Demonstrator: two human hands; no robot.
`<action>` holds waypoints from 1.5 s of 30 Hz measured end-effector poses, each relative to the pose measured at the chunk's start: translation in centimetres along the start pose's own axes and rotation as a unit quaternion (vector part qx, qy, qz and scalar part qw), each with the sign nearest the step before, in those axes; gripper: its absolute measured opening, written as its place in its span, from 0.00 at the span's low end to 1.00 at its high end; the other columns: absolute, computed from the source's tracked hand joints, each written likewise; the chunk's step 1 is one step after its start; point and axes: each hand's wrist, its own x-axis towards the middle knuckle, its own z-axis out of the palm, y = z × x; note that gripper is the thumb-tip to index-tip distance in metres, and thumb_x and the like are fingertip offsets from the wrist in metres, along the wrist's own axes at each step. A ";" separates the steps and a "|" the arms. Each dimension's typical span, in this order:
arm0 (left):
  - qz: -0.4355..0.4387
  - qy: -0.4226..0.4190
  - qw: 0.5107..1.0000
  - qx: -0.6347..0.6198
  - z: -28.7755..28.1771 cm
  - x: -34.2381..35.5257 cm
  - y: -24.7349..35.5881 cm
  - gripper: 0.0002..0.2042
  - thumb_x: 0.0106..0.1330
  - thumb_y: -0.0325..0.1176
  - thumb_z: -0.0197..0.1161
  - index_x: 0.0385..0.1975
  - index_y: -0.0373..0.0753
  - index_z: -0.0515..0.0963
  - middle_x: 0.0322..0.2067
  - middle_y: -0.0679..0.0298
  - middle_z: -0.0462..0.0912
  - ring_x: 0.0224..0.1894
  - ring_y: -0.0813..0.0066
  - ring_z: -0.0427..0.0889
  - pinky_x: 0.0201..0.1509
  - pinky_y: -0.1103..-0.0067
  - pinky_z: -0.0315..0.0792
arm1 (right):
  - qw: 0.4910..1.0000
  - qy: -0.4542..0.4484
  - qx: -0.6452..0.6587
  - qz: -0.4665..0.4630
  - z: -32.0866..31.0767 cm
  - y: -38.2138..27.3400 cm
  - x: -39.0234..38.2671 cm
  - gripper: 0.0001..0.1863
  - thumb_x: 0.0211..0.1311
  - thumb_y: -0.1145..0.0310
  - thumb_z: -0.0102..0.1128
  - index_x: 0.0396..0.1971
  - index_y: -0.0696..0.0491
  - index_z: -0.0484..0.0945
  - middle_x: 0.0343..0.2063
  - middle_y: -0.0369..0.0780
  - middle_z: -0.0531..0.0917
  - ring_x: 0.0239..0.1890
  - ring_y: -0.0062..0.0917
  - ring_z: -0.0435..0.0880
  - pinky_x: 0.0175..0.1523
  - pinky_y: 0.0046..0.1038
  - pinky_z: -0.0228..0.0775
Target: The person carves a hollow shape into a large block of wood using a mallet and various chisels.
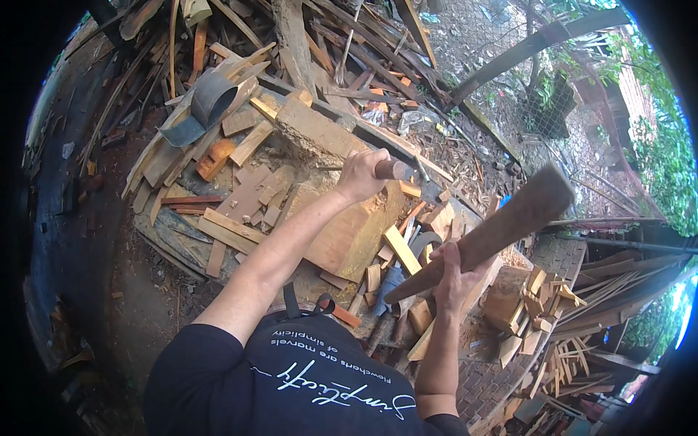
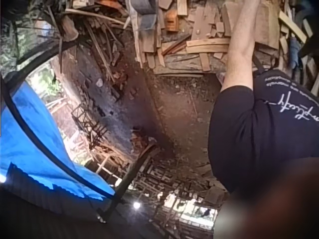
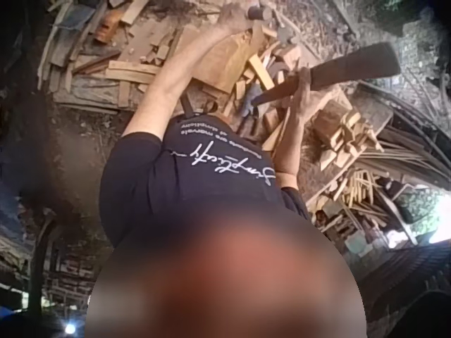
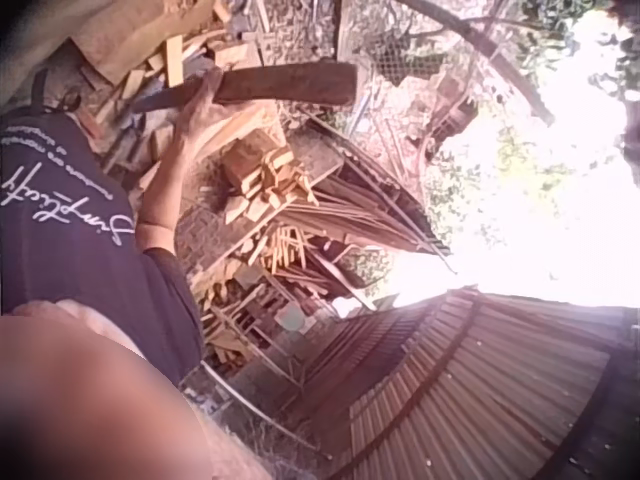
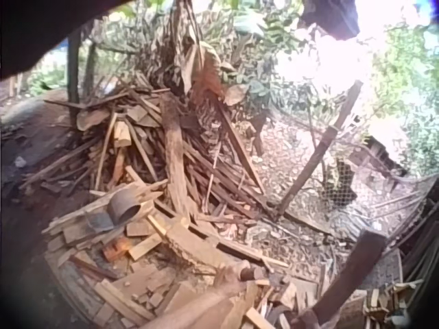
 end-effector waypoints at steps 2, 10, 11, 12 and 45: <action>0.052 0.032 0.997 -0.039 -0.9 -0.3 0.9 0.08 0.49 0.28 0.65 0.24 0.45 0.71 0.21 0.64 0.78 0.30 0.60 0.80 0.35 0.67 0.64 | 1.000 -0.015 0.006 0.011 -0.2 0.2 -0.5 0.29 0.59 0.69 0.64 0.55 0.55 0.58 0.24 0.40 0.77 0.20 0.23 0.78 0.27 0.24 0.73; 0.102 0.075 0.989 -0.075 -2.5 0.1 1.3 0.09 0.45 0.28 0.63 0.24 0.45 0.70 0.21 0.66 0.76 0.29 0.61 0.78 0.38 0.69 0.64 | 0.995 -0.074 -0.012 0.069 0.3 0.3 -2.5 0.27 0.56 0.77 0.64 0.52 0.53 0.59 0.31 0.38 0.75 0.26 0.22 0.79 0.29 0.23 0.74; 0.088 0.083 0.988 -0.091 -2.5 0.0 0.9 0.10 0.44 0.28 0.64 0.24 0.45 0.70 0.21 0.66 0.76 0.29 0.61 0.78 0.38 0.69 0.64 | 0.994 -0.081 -0.023 0.064 0.6 0.0 -2.5 0.27 0.56 0.78 0.64 0.52 0.53 0.59 0.31 0.38 0.75 0.27 0.22 0.79 0.30 0.23 0.74; 0.092 0.078 0.989 -0.085 -2.5 -0.1 0.4 0.10 0.44 0.29 0.65 0.24 0.45 0.70 0.22 0.66 0.76 0.29 0.61 0.78 0.38 0.69 0.65 | 0.994 -0.080 -0.024 0.064 0.8 -0.3 -2.6 0.27 0.56 0.78 0.64 0.52 0.53 0.59 0.31 0.38 0.75 0.27 0.22 0.79 0.30 0.23 0.74; 0.067 0.042 0.996 -0.032 -1.3 0.3 -1.0 0.09 0.48 0.30 0.68 0.22 0.43 0.72 0.19 0.63 0.78 0.25 0.60 0.80 0.31 0.69 0.68 | 0.995 -0.060 -0.002 -0.074 0.1 2.0 -1.2 0.30 0.58 0.74 0.62 0.56 0.53 0.55 0.29 0.41 0.77 0.22 0.22 0.78 0.26 0.23 0.74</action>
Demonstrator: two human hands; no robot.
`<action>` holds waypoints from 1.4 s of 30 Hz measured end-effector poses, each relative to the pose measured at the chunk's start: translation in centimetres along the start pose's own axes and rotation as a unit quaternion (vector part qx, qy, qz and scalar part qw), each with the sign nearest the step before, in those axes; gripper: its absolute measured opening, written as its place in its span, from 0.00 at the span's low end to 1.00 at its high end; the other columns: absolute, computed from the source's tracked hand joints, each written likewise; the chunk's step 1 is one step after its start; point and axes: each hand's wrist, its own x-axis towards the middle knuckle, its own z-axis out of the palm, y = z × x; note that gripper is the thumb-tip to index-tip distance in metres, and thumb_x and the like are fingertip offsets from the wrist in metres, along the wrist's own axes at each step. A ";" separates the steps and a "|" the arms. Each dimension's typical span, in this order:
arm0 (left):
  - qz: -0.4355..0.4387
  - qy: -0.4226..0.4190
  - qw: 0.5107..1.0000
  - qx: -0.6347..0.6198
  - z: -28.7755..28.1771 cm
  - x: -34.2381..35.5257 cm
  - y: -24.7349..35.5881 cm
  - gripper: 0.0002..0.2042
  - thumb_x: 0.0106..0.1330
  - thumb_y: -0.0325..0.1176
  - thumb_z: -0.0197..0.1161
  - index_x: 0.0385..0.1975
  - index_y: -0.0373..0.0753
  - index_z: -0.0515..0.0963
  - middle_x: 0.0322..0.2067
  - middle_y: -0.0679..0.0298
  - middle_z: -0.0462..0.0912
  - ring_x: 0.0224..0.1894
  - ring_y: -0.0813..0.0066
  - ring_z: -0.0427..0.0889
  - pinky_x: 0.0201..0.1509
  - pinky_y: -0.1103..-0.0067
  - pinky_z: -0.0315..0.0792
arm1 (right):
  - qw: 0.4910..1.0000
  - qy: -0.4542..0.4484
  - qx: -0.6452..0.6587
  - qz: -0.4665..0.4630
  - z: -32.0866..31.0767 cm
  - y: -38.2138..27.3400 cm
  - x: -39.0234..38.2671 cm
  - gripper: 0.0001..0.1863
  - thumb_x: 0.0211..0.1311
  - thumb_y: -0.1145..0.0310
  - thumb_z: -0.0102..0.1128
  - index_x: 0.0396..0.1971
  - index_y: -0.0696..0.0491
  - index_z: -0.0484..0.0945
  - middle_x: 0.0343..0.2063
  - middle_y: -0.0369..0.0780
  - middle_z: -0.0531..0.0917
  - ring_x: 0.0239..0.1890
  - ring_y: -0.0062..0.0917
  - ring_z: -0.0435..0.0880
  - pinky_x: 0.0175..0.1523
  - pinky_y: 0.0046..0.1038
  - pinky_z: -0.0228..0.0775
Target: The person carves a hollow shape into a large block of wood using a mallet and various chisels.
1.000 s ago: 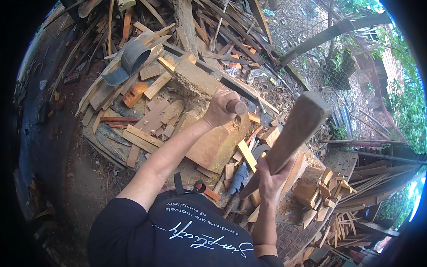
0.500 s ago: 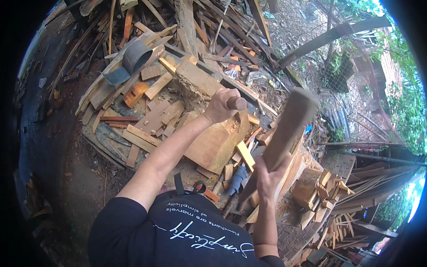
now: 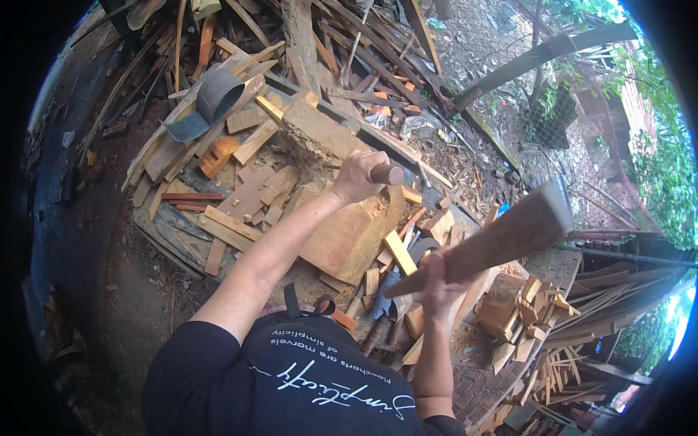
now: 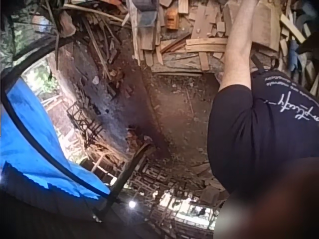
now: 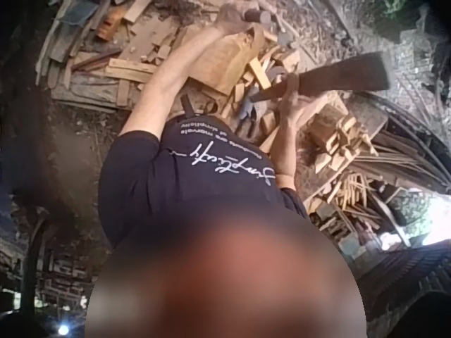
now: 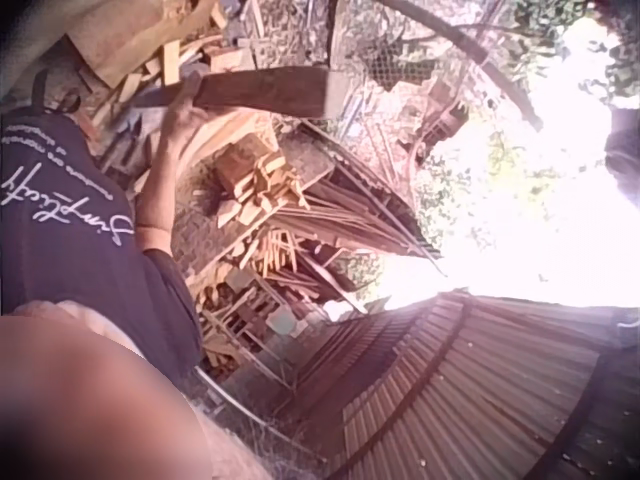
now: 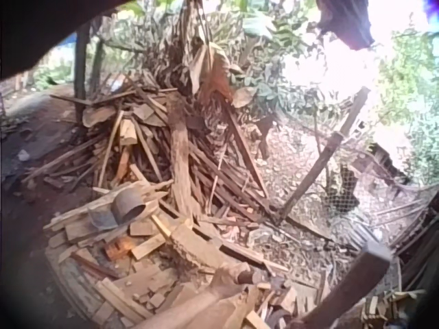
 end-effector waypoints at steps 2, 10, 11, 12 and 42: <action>-0.007 -0.006 1.000 -0.019 0.2 -0.1 -0.1 0.11 0.45 0.31 0.71 0.22 0.44 0.72 0.19 0.65 0.78 0.26 0.61 0.80 0.32 0.71 0.67 | 0.985 -0.056 -0.162 0.033 0.0 3.7 -1.0 0.31 0.57 0.70 0.65 0.56 0.55 0.57 0.30 0.40 0.77 0.23 0.22 0.78 0.27 0.24 0.74; 0.066 -0.032 0.997 -0.002 -1.4 -1.6 1.4 0.13 0.43 0.33 0.72 0.22 0.45 0.71 0.21 0.66 0.77 0.27 0.64 0.79 0.37 0.72 0.65 | 0.966 -0.078 -0.029 0.243 -0.5 -0.4 -1.3 0.28 0.57 0.69 0.67 0.52 0.55 0.60 0.29 0.40 0.76 0.20 0.22 0.78 0.24 0.22 0.73; 0.101 -0.018 0.995 -0.018 -1.5 -1.4 2.1 0.12 0.45 0.32 0.70 0.22 0.45 0.70 0.21 0.67 0.77 0.27 0.65 0.79 0.37 0.73 0.65 | 0.969 -0.063 -0.015 0.239 -0.3 -1.1 -1.3 0.27 0.58 0.70 0.66 0.52 0.54 0.60 0.29 0.40 0.76 0.20 0.22 0.78 0.24 0.23 0.73; 0.102 -0.018 0.994 -0.020 -1.4 -1.2 2.3 0.12 0.45 0.32 0.70 0.22 0.45 0.70 0.21 0.67 0.77 0.27 0.65 0.79 0.37 0.73 0.65 | 0.971 -0.049 -0.002 0.235 0.0 -1.8 -1.3 0.26 0.58 0.71 0.65 0.52 0.54 0.60 0.28 0.39 0.76 0.20 0.22 0.78 0.24 0.23 0.73; 0.027 0.016 0.999 -0.042 -0.8 0.2 -0.8 0.10 0.48 0.28 0.67 0.24 0.44 0.71 0.18 0.63 0.77 0.25 0.59 0.79 0.34 0.70 0.67 | 0.993 -0.083 -0.082 0.017 1.1 0.5 0.0 0.15 0.57 0.73 0.62 0.44 0.58 0.71 0.27 0.39 0.79 0.26 0.20 0.79 0.32 0.21 0.74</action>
